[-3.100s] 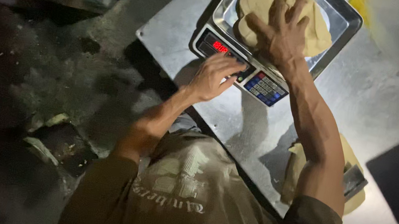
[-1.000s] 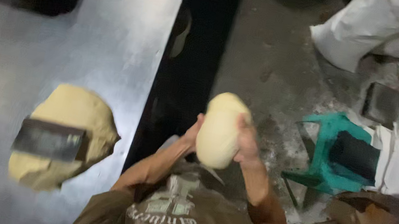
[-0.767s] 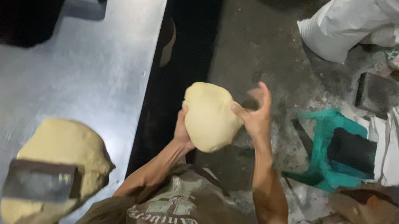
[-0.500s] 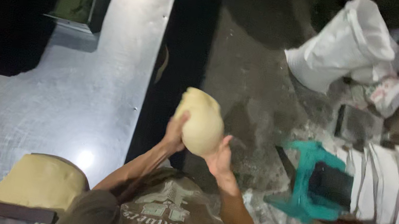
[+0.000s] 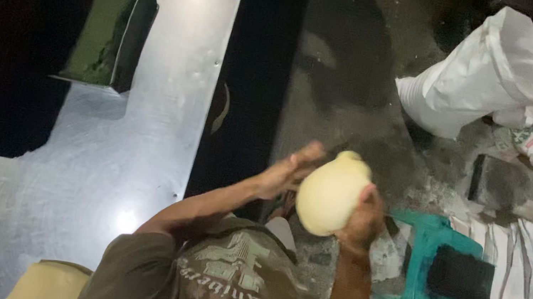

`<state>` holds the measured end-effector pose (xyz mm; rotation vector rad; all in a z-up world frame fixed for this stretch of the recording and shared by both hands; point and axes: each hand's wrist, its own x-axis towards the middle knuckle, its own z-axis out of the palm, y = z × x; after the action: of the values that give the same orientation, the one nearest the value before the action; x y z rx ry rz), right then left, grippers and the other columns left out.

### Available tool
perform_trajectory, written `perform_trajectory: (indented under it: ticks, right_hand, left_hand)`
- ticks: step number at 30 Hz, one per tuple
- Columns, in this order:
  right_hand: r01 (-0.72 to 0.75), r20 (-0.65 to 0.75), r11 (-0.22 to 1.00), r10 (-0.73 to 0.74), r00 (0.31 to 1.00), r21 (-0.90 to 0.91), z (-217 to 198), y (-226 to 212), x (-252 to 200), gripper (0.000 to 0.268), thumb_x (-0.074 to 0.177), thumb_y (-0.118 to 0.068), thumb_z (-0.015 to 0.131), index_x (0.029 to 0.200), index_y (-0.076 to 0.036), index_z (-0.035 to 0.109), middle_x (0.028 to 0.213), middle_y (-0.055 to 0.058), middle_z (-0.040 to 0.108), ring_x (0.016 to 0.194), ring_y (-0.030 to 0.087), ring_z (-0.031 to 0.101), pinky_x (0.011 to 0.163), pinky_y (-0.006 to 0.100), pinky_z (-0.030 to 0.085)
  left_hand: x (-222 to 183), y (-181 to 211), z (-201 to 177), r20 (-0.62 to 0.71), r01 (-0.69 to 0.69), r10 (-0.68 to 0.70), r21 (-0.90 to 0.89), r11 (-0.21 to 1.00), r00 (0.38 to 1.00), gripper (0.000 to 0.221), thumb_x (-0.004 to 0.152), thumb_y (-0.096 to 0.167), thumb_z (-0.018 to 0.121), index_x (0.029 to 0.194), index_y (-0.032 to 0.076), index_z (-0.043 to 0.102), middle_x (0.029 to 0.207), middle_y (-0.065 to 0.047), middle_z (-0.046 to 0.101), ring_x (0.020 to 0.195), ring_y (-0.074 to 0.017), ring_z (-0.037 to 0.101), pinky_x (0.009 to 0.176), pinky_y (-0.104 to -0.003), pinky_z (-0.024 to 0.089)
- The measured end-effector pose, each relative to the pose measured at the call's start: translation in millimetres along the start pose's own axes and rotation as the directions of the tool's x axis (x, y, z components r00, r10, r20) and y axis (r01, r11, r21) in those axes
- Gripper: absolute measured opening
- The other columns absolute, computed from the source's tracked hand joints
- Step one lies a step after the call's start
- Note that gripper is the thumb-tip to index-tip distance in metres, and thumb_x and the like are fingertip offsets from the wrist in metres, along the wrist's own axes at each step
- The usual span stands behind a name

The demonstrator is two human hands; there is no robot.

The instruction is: The person uses a scraper to cut large pieces of dough from a main mass, weighs each piece on a digital scale, and then rolls and shapes the dough into spheres by hand.

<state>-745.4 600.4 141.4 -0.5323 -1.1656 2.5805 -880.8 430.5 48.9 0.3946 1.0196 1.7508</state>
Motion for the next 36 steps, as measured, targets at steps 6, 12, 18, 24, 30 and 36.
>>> perform_trajectory:
  ticks: [6, 12, 18, 24, 30, 36]
  right_hand:
    - [-0.033, 0.161, 0.940, 0.093, 0.983, -0.338, -46.1, -19.5, 130.1, 0.057, 0.095, -0.032, 0.070, 0.138, 0.002, 0.054, 0.131, 0.021, 0.060, 0.118, 0.031, 0.062, 0.097, 0.045, 0.054]
    - [0.218, 0.095, 0.690, -0.212, 0.973, -0.690, -153.8, -67.4, 200.0, 0.067, 0.090, -0.024, 0.078, 0.146, -0.002, 0.048, 0.143, 0.018, 0.054, 0.128, 0.030, 0.057, 0.104, 0.046, 0.051]
    - [0.154, 0.228, 0.986, -0.134, 0.964, -0.070, -156.0, -56.6, 245.7, 0.081, 0.101, -0.065, 0.049, 0.158, -0.009, 0.034, 0.157, 0.013, 0.043, 0.147, 0.027, 0.043, 0.120, 0.048, 0.040]
    - [-0.084, -0.075, 0.984, 0.097, 0.992, 0.154, -167.9, -140.0, 321.9, 0.065, 0.097, -0.056, 0.053, 0.138, -0.005, 0.056, 0.132, 0.018, 0.064, 0.118, 0.031, 0.066, 0.094, 0.046, 0.058]
    - [0.161, -0.041, 0.941, -0.181, 0.983, -0.299, -149.6, -179.7, 400.5, 0.040, 0.100, -0.033, 0.072, 0.119, -0.001, 0.060, 0.111, 0.016, 0.065, 0.097, 0.025, 0.067, 0.078, 0.041, 0.057]
    - [-0.029, 0.095, 0.882, 0.083, 0.992, -0.470, -164.8, -214.7, 535.1, 0.044, 0.089, -0.030, 0.080, 0.119, -0.004, 0.059, 0.104, 0.006, 0.065, 0.094, 0.015, 0.065, 0.080, 0.032, 0.057]
  left_hand:
    - [84.9, -29.2, 6.3, 0.102, 0.104, -0.048, -0.665, 0.739, 0.994, 0.087, 0.098, 0.073, 0.045, 0.158, 0.010, 0.037, 0.156, -0.022, 0.043, 0.138, -0.0411, 0.047, 0.112, -0.063, 0.041]
    - [190.5, 36.4, 15.0, -0.326, -0.200, -0.049, -0.685, 0.701, 0.944, 0.090, 0.089, 0.067, 0.057, 0.155, 0.010, 0.037, 0.152, -0.020, 0.051, 0.136, -0.0394, 0.054, 0.109, -0.062, 0.047]
    - [274.9, 60.8, 40.0, -0.220, -0.294, 0.238, -0.276, 0.915, 0.946, 0.078, 0.097, 0.046, 0.064, 0.156, 0.005, 0.033, 0.148, -0.023, 0.049, 0.134, -0.0410, 0.053, 0.109, -0.059, 0.047]
    - [342.7, 101.3, 40.2, -0.128, 0.046, -0.101, -0.373, 0.927, 0.987, 0.077, 0.096, 0.053, 0.056, 0.155, 0.008, 0.035, 0.151, -0.019, 0.050, 0.137, -0.0372, 0.051, 0.111, -0.058, 0.046]
    - [417.5, 135.6, 11.9, 0.035, -0.001, 0.010, -0.230, 0.973, 0.999, 0.086, 0.105, 0.068, 0.039, 0.157, 0.000, 0.040, 0.149, -0.020, 0.054, 0.134, -0.0339, 0.054, 0.111, -0.052, 0.045]
    - [536.7, 108.6, -37.1, -0.200, -0.071, -0.040, -0.518, 0.852, 0.979, 0.066, 0.101, 0.060, 0.041, 0.143, 0.009, 0.049, 0.134, -0.016, 0.061, 0.111, -0.0323, 0.068, 0.091, -0.051, 0.057]
